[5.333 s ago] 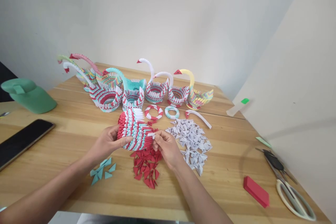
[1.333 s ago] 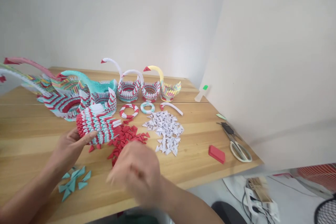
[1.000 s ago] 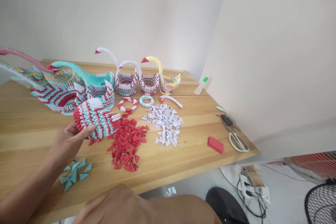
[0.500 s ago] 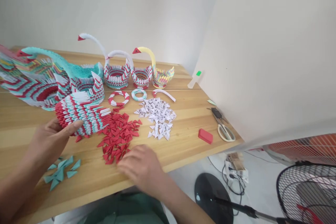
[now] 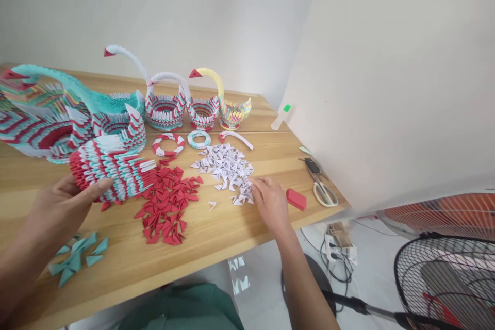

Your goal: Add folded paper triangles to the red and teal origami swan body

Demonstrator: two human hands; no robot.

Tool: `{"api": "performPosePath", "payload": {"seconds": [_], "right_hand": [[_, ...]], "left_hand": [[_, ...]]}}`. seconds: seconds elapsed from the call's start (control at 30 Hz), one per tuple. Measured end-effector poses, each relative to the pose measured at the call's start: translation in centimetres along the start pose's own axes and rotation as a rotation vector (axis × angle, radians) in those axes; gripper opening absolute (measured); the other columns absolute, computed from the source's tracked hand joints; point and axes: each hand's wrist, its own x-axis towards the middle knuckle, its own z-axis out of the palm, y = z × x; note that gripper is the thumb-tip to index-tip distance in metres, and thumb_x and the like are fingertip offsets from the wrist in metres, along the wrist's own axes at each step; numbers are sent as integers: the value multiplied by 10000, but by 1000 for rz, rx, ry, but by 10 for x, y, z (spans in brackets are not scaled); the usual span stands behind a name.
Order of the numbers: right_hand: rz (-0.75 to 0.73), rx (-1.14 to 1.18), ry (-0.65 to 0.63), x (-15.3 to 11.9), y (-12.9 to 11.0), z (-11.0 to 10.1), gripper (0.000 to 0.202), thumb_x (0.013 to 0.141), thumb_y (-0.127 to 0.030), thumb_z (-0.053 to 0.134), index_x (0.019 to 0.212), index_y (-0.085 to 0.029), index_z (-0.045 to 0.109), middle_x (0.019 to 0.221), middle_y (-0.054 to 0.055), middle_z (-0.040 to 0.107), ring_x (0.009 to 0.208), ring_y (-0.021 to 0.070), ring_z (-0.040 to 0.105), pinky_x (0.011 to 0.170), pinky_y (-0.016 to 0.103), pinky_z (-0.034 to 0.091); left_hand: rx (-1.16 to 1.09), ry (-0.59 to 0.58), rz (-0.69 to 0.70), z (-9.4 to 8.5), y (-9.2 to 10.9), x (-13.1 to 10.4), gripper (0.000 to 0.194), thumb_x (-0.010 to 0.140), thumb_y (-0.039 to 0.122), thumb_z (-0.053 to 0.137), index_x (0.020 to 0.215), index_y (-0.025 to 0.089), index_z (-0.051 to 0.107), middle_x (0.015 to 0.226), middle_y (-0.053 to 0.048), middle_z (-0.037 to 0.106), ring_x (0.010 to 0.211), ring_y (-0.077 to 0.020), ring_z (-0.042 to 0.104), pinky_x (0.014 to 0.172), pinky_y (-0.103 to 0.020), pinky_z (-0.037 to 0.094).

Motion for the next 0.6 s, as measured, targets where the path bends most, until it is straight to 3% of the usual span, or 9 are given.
{"api": "performPosePath", "payload": {"seconds": [0.2, 0.37, 0.6], "right_hand": [[43, 105, -28, 11, 14, 0, 311, 955, -271, 414, 1087, -242, 694, 1028, 80, 687, 957, 249, 620, 836, 387, 467], [98, 144, -46, 11, 16, -1, 319, 950, -305, 410, 1062, -240, 702, 1030, 78, 697, 961, 250, 635, 845, 390, 471], [85, 183, -141, 12, 7, 3, 292, 941, -284, 438, 1081, -245, 691, 1045, 64, 713, 962, 244, 648, 837, 365, 474]], "left_hand": [[-23, -11, -38, -2, -3, 2, 350, 674, 418, 750, 899, 165, 661, 730, 18, 700, 774, -187, 617, 718, -269, 502], [-40, 21, -45, -1, 6, -1, 346, 628, 465, 756, 776, 171, 649, 689, 12, 697, 773, -207, 633, 733, -295, 516], [-78, -19, -56, -3, -4, 2, 385, 659, 434, 763, 920, 168, 667, 839, -13, 740, 824, -207, 640, 745, -289, 520]]}}
